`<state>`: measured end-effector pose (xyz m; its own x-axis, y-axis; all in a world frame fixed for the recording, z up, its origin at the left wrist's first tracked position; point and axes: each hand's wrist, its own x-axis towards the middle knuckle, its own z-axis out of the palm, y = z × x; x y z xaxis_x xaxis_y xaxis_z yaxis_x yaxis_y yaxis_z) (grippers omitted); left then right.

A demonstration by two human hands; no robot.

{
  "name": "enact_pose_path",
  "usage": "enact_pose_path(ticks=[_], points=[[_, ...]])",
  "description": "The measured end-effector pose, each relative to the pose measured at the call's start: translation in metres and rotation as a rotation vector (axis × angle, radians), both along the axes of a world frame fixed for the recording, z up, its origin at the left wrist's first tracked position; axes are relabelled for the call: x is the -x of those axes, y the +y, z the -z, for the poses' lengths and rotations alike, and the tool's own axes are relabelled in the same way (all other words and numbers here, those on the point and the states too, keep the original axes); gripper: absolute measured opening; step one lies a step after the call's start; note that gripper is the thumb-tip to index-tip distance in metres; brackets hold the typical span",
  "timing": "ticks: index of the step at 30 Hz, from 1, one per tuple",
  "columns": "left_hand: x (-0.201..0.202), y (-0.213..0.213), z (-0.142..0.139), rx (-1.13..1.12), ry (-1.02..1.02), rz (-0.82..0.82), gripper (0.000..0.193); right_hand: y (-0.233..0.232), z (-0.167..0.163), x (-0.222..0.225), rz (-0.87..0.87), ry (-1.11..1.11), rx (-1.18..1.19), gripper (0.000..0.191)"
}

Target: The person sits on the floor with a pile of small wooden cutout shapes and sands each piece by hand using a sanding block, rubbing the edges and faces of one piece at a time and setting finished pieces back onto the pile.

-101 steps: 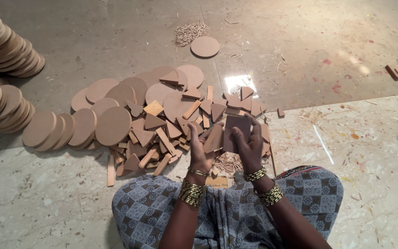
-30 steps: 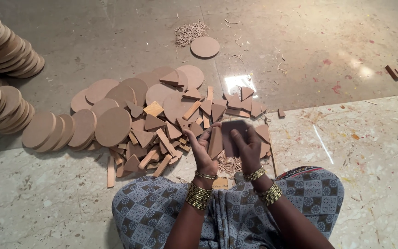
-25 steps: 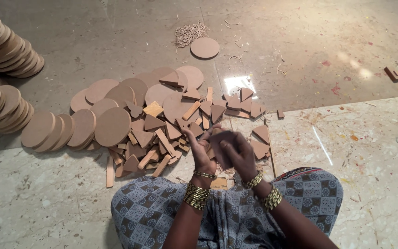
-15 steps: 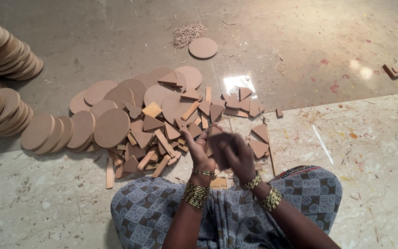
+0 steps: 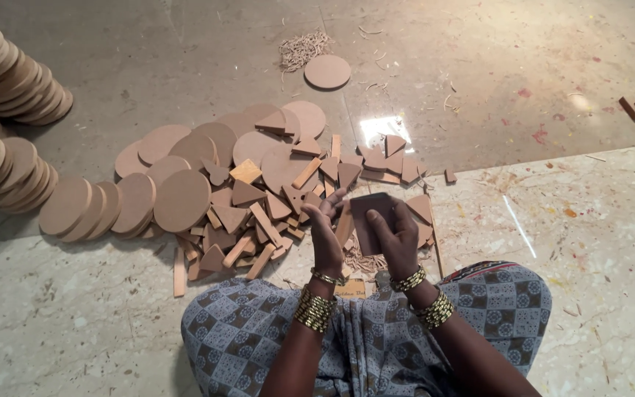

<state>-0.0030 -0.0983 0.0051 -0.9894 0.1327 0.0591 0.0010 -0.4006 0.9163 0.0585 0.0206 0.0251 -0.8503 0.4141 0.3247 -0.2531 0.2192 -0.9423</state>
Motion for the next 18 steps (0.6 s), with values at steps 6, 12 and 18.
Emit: enact_pose_path(ticks=[6,12,18], points=[[-0.002,-0.001,0.001,0.179,0.088,-0.071,0.110,-0.006,-0.010,0.010,0.026,0.012,-0.209,0.026],[0.018,-0.002,0.026,-0.442,-0.670,0.156,0.096,-0.026,0.007,0.011,-0.044,-0.387,-0.168,0.032],[0.018,-0.012,0.051,-0.604,-0.691,0.123,0.046,-0.035,0.017,0.045,-0.088,-0.522,0.014,0.035]])
